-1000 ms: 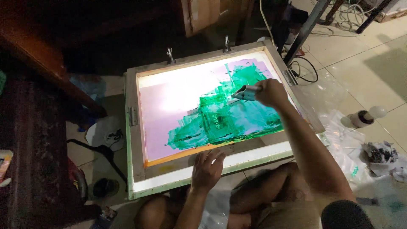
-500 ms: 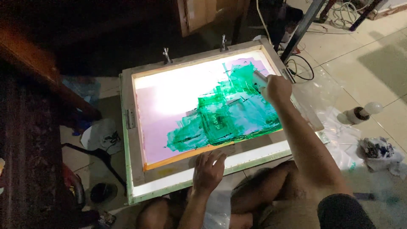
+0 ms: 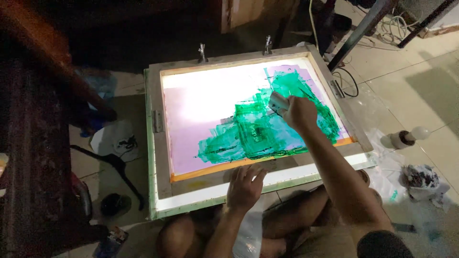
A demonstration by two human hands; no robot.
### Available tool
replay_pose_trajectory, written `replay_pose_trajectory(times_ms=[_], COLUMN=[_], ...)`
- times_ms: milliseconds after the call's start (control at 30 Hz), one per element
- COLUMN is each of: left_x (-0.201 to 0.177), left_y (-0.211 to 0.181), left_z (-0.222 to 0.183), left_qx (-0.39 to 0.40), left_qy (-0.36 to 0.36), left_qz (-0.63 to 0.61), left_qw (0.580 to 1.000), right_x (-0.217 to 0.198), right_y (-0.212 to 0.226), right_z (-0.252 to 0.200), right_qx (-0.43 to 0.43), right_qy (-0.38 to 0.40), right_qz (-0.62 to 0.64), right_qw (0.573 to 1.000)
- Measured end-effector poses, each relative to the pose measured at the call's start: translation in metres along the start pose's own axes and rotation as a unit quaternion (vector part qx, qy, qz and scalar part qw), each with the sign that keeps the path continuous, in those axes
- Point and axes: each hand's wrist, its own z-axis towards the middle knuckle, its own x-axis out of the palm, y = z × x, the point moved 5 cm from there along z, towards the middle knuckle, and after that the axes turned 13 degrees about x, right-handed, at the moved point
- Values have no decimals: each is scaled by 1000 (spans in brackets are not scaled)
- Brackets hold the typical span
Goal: Applying green ink to a screen with a squeegee and positioning a transparency film and a bag in a light box for exposure.
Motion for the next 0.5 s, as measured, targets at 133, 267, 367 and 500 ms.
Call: replay_pose_trajectory(times_ms=[133,267,367,500], left_x=[5,5,-2,-8], left_y=[3,5,4,2], left_z=[-5,-7,-5,0], left_qx=[-4,44,46,48], left_qy=[5,-45,-41,-41], left_qz=[-6,55,48,28], left_qw=[1000,997,997,998], right_x=[-11,-32,-33,-52], right_y=[39,77,83,93], right_z=[-10,-23,-18,-27], right_qx=[-30,-84,-130,-171], right_qy=[29,106,109,143], right_qz=[34,65,61,97], right_qw=[999,989,984,970])
